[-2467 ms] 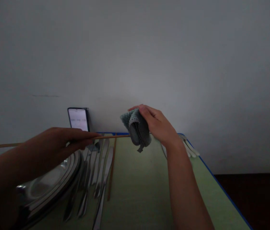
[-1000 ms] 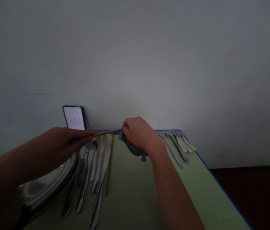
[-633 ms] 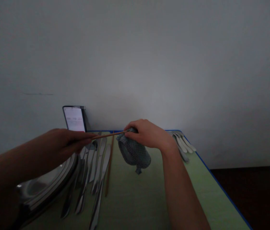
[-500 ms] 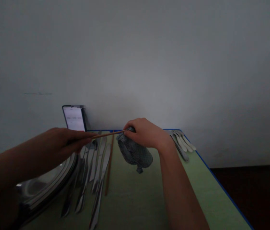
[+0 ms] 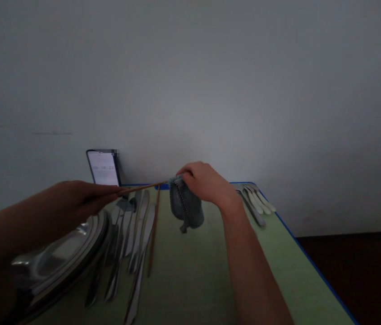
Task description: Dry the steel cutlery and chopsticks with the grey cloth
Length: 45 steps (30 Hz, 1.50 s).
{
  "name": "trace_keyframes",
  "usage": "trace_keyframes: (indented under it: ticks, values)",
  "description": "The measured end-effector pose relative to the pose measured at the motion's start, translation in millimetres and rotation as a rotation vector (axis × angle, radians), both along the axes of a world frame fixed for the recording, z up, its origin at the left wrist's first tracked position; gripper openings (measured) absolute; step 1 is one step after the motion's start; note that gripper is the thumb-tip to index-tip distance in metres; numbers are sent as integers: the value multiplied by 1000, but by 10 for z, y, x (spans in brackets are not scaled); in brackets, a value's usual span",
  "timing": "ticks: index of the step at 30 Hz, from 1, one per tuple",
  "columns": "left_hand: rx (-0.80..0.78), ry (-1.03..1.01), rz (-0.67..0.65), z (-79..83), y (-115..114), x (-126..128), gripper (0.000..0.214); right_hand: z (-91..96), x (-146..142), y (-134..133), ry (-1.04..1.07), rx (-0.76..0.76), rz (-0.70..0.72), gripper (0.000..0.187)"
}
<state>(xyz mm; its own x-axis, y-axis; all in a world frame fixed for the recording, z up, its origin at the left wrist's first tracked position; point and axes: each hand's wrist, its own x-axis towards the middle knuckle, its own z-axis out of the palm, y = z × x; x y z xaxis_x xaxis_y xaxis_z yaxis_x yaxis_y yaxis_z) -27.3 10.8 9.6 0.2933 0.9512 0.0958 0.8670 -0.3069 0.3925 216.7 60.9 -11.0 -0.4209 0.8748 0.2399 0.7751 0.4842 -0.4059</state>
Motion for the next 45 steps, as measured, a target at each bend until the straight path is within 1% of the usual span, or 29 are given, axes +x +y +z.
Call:
trace_keyframes:
  ticks: [3,6,9,12,14,16,24,31,37,40,45]
  values:
    - [-58,40,-81,24,-20,-26,34,-52,82,14,17,31,-31,33]
    - [-43,30,-106,22,-48,12,34,-65,86,-6,-20,-2,-13,34]
    - [-19,36,-117,5,-65,65,34,-23,44,-54,1,-20,54,32]
    - [-21,41,-144,-13,-55,94,32,38,7,-105,32,-49,166,30]
    - [-36,50,-173,-27,-40,95,31,61,-1,-125,22,-86,238,29]
    - [-52,54,-193,-40,-29,86,30,63,7,-130,-8,-120,272,29]
    - [-101,28,-150,-25,-51,49,31,46,57,-108,-47,-175,252,30]
    - [-112,67,-124,-15,-26,86,32,65,42,-119,-64,-221,311,28]
    - [-98,64,-101,-57,-14,33,31,56,93,-112,-69,-219,259,29]
    - [-110,83,-109,-64,-26,18,31,59,79,-122,-77,-220,249,29]
    - [-112,121,-168,-81,-23,40,30,73,-10,-157,-86,-226,272,29]
